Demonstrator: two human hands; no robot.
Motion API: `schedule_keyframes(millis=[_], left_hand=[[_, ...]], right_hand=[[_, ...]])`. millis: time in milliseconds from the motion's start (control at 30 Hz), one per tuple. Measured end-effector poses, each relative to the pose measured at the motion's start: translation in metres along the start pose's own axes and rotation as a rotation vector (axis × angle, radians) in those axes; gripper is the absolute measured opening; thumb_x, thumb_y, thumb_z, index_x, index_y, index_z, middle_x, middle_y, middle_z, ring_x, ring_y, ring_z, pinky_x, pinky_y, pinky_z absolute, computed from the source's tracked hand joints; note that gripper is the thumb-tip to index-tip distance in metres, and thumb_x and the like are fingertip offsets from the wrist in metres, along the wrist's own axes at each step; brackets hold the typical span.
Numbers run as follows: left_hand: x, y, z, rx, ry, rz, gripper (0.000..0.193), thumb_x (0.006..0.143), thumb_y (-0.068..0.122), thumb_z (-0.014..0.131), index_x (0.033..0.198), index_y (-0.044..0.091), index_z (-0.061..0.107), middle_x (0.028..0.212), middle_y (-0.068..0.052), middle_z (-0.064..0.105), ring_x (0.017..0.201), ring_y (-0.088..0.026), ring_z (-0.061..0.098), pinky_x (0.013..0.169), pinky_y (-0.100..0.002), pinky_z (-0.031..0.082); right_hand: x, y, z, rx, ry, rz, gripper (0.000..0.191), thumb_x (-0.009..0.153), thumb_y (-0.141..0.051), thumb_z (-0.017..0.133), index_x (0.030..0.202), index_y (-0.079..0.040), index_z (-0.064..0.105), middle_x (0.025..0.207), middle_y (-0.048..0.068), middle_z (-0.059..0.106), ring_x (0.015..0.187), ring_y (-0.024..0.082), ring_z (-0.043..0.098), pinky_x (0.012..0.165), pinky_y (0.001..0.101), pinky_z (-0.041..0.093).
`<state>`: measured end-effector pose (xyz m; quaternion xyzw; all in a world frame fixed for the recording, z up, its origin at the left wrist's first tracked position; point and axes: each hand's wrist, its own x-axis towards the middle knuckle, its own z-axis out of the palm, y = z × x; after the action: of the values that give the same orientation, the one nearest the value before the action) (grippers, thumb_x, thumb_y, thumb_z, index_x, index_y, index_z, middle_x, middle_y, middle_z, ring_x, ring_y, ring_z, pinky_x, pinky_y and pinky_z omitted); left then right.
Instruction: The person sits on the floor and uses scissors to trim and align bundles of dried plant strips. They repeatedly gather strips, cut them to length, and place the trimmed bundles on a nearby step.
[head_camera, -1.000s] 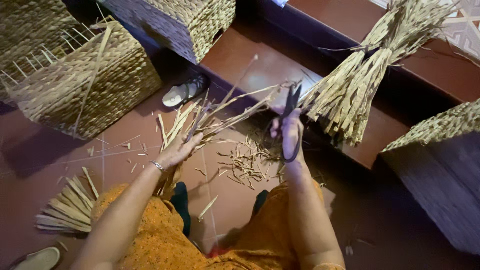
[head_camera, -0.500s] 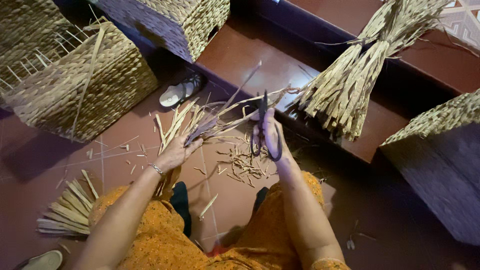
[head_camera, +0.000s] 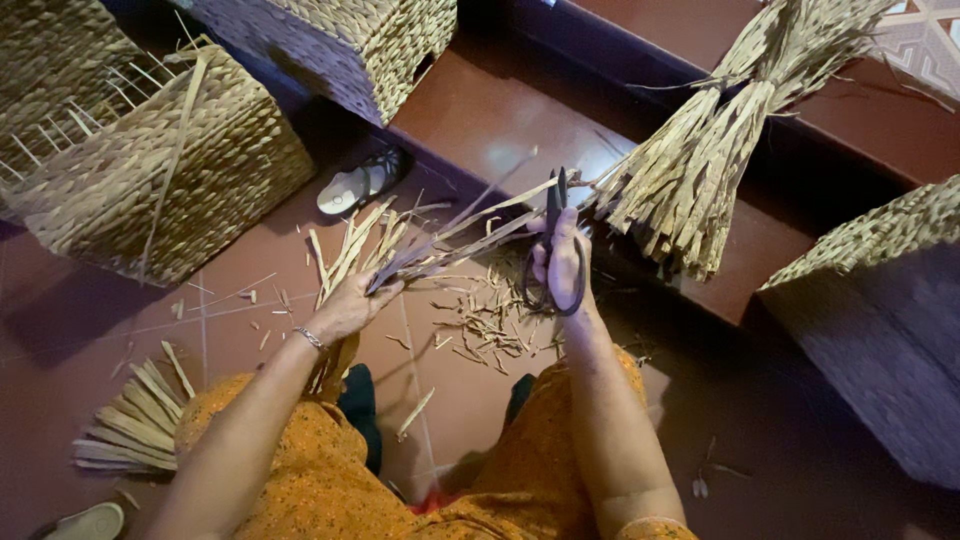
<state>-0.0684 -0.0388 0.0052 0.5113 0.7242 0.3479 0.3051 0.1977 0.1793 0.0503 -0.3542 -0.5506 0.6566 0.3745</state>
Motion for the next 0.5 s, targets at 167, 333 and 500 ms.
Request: schedule_keyframes(millis=[167,333,500], left_hand=[[0.002,-0.016,0.000,-0.200,-0.098,-0.299,0.042,0.100,0.047,0.061,0.086,0.008,0.060,0.067,0.002,0.051,0.061,-0.011,0.047,0.056,-0.031,0.042],[0.006,-0.019,-0.013,-0.371,-0.064,-0.385,0.044,0.102,0.048,0.057,0.080,0.010,0.057,0.069,0.003,0.054,0.059,-0.007,0.046,0.054,-0.025,0.039],[0.008,0.002,-0.027,-0.423,0.077,-0.435,0.025,0.093,0.035,0.069,0.093,0.012,0.060,0.072,0.001,0.064,0.057,-0.007,0.052,0.051,-0.024,0.043]], right_hand=[[-0.007,-0.012,0.003,0.029,0.081,-0.051,0.071,0.105,-0.064,0.034,0.106,-0.001,0.067,0.058,-0.005,0.044,0.042,0.005,0.037,0.039,0.0222,0.028],[-0.017,-0.023,0.009,0.088,-0.065,-0.165,0.067,0.106,-0.062,0.036,0.123,-0.002,0.061,0.067,-0.003,0.049,0.053,0.006,0.044,0.048,0.0228,0.036],[-0.032,-0.017,0.034,-0.102,-0.369,-0.280,0.067,0.110,-0.059,0.034,0.126,0.001,0.059,0.072,-0.001,0.052,0.060,0.009,0.050,0.054,0.0252,0.041]])
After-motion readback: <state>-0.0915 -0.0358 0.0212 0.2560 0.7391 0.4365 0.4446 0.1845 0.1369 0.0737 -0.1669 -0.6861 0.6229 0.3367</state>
